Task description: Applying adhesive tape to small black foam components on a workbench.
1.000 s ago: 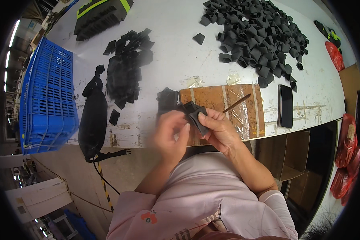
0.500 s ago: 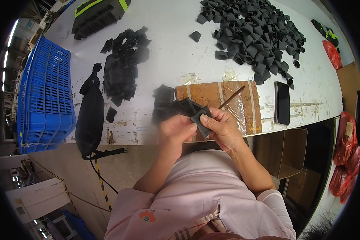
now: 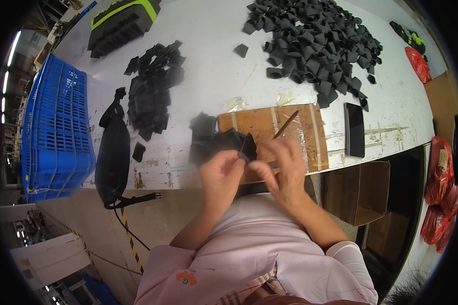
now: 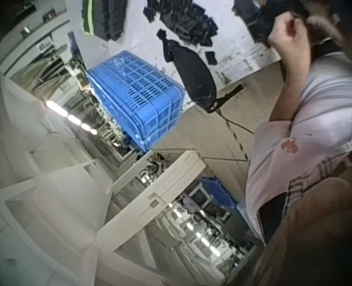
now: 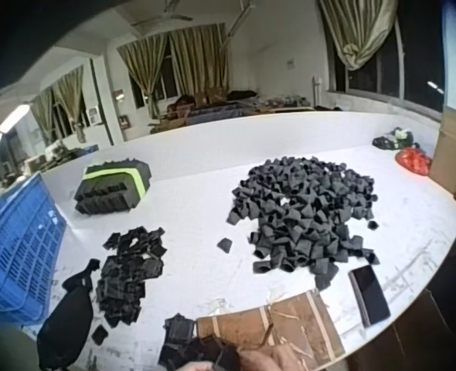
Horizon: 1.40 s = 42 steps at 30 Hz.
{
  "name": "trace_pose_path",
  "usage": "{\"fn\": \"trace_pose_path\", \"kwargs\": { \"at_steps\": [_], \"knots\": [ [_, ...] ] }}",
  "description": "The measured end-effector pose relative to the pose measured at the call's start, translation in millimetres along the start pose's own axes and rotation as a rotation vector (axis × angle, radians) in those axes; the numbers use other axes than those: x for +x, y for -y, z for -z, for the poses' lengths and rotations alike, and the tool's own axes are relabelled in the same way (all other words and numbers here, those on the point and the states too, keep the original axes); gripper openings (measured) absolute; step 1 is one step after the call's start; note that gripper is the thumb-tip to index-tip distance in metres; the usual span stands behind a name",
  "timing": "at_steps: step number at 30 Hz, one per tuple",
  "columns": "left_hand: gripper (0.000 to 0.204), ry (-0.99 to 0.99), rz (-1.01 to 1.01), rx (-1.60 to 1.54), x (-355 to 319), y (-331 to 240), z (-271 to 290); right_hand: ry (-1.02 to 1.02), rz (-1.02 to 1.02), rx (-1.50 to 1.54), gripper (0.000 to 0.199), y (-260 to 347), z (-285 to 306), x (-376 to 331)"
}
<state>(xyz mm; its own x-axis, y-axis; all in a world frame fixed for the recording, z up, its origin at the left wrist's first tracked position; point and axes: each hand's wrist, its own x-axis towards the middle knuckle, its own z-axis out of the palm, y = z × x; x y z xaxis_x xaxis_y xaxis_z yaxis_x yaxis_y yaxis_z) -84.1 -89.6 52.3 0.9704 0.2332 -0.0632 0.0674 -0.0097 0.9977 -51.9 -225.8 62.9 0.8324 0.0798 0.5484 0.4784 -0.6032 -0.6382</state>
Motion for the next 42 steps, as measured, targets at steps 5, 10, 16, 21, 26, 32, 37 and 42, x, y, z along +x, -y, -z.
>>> {"fn": "trace_pose_path", "kwargs": {
  "at_steps": [5, 10, 16, 21, 26, 32, 37, 42],
  "knots": [
    [0.01, -0.162, -0.486, 0.492, -4, 4, -18, 0.098, 0.076, 0.141, 0.022, -1, -8, -8],
    [0.016, -0.213, -0.326, 0.179, 3, 0, -31, 0.008, 0.053, 0.019, 0.026, -11, -11, -11],
    [0.017, 0.382, 0.422, -0.88, 14, -18, -20, 0.219, -0.879, 1.073, 0.005, -13, 22, 2],
    [0.013, 0.014, -0.291, -0.056, 7, -24, -45, 0.438, -1.029, 1.598, 0.011, -20, 33, 5],
    [0.006, 0.286, 0.326, -0.909, 37, -58, -35, 0.468, -0.749, 1.188, 0.021, 2, 60, 48],
    [0.011, 0.595, 0.585, -1.533, 59, -52, -32, 0.649, -0.582, 1.157, 0.026, -16, 48, 89],
    [0.027, 0.452, 0.326, -1.036, 55, -45, -34, 0.574, -0.562, 1.15, 0.028, -29, 34, 74],
    [0.035, 0.16, -0.267, -0.406, 52, -67, -46, 0.32, -0.33, 0.514, 0.026, -21, 47, 69]
  ]
}}
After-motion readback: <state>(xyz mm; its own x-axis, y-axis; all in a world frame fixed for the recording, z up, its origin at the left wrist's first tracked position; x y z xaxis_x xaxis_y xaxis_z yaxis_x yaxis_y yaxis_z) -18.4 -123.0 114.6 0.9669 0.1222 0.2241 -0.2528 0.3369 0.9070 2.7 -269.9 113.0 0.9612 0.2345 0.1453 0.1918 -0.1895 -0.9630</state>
